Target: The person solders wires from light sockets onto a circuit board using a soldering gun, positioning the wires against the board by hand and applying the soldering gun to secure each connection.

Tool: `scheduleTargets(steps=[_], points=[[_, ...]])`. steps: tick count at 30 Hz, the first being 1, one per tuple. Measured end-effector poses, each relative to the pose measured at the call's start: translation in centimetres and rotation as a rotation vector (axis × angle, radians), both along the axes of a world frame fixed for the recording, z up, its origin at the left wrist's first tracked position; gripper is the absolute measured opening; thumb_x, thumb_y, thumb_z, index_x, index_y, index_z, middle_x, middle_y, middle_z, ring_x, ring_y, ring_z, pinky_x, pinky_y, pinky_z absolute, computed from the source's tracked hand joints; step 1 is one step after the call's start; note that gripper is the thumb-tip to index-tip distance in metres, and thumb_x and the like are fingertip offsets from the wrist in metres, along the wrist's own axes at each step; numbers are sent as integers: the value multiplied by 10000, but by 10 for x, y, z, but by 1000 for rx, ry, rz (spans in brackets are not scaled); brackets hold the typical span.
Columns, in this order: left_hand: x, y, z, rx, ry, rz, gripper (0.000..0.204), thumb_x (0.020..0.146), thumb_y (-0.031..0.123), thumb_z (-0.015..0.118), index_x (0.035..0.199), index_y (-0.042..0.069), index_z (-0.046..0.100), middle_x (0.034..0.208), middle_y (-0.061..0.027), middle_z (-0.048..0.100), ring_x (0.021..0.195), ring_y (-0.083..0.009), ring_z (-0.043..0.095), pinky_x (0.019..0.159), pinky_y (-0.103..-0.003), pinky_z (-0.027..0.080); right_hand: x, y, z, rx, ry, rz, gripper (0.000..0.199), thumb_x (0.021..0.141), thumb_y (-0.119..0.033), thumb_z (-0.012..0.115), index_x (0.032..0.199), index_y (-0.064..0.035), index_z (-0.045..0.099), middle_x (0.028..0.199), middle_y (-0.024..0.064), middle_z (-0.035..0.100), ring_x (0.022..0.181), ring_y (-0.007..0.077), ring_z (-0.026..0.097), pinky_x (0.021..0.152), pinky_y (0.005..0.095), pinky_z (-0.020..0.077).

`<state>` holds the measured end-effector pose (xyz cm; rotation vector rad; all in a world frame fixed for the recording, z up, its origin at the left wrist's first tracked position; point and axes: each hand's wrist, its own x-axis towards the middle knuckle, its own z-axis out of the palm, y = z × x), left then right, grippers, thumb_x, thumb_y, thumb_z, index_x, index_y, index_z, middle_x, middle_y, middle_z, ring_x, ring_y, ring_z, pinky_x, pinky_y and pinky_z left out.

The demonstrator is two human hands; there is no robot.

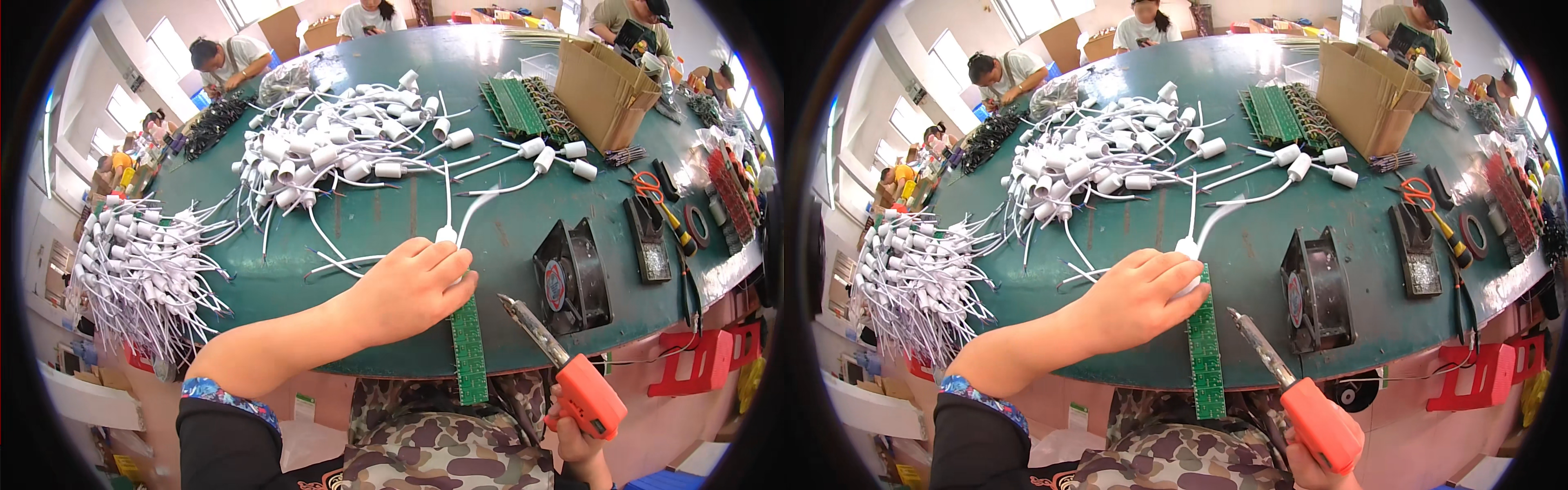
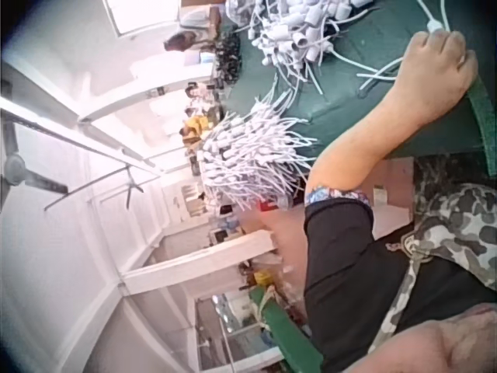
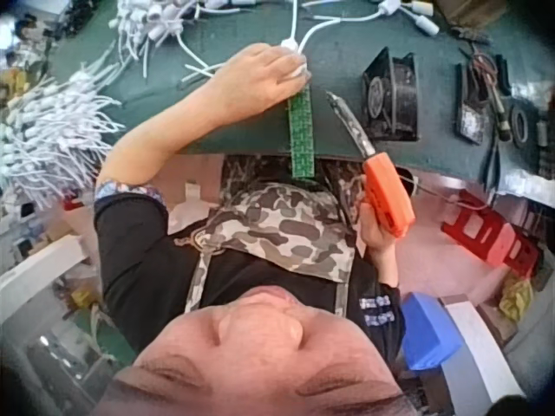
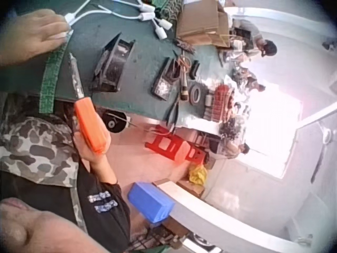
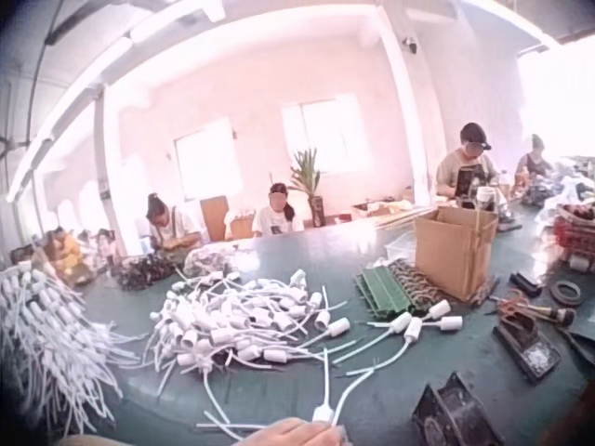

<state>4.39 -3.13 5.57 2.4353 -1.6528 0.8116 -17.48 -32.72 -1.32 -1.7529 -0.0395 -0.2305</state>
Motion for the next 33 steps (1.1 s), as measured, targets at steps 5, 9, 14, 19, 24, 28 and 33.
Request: scheduleTargets(steps=[5,9,14,19,24,28,33], points=[[39,30,-6,-11,146,151,190,797,93,693,983,60,684,1115,-104,662,1037,-295,661,867,-424,538,6,0,4,20,-23,14,426,994,-292,651,1241,55,631,1007,109,711,766,156,669,677,299,574],[112,53,-15,-73,220,511,160,823,86,697,972,32,678,1039,-144,681,1013,-360,662,869,-452,543,15,0,5,-12,-55,49,419,972,-286,665,1213,57,640,1000,111,713,728,139,676,638,281,576],[174,29,-9,-287,240,380,177,845,118,688,1003,39,689,991,-157,668,976,-379,665,851,-484,536,22,2,16,-49,-116,48,406,944,-297,685,1134,61,675,911,108,716,611,133,672,583,273,568],[233,-35,-27,-138,389,465,305,880,226,718,1102,22,667,1118,-197,715,1049,-394,673,931,-466,541,16,1,24,-53,-130,67,412,934,-335,725,1124,28,682,878,81,698,697,169,665,656,305,556],[260,-46,-51,21,308,559,359,870,242,716,1173,54,666,1084,-187,722,1041,-402,676,934,-498,536,15,4,37,-68,-54,51,349,938,-327,752,1061,-4,706,861,69,681,775,193,657,716,315,522],[250,-42,-7,-395,255,300,323,893,184,683,1189,65,634,1142,-180,687,1042,-406,663,921,-477,532,15,9,35,14,-129,23,366,941,-329,748,1073,9,699,839,68,668,752,189,642,707,313,512],[153,-24,108,-619,-211,-132,383,863,3,681,1235,74,620,1074,-157,680,908,-361,670,775,-423,547,15,-1,18,-38,-119,103,442,950,-339,708,1168,43,658,820,54,676,675,158,642,651,296,529]])
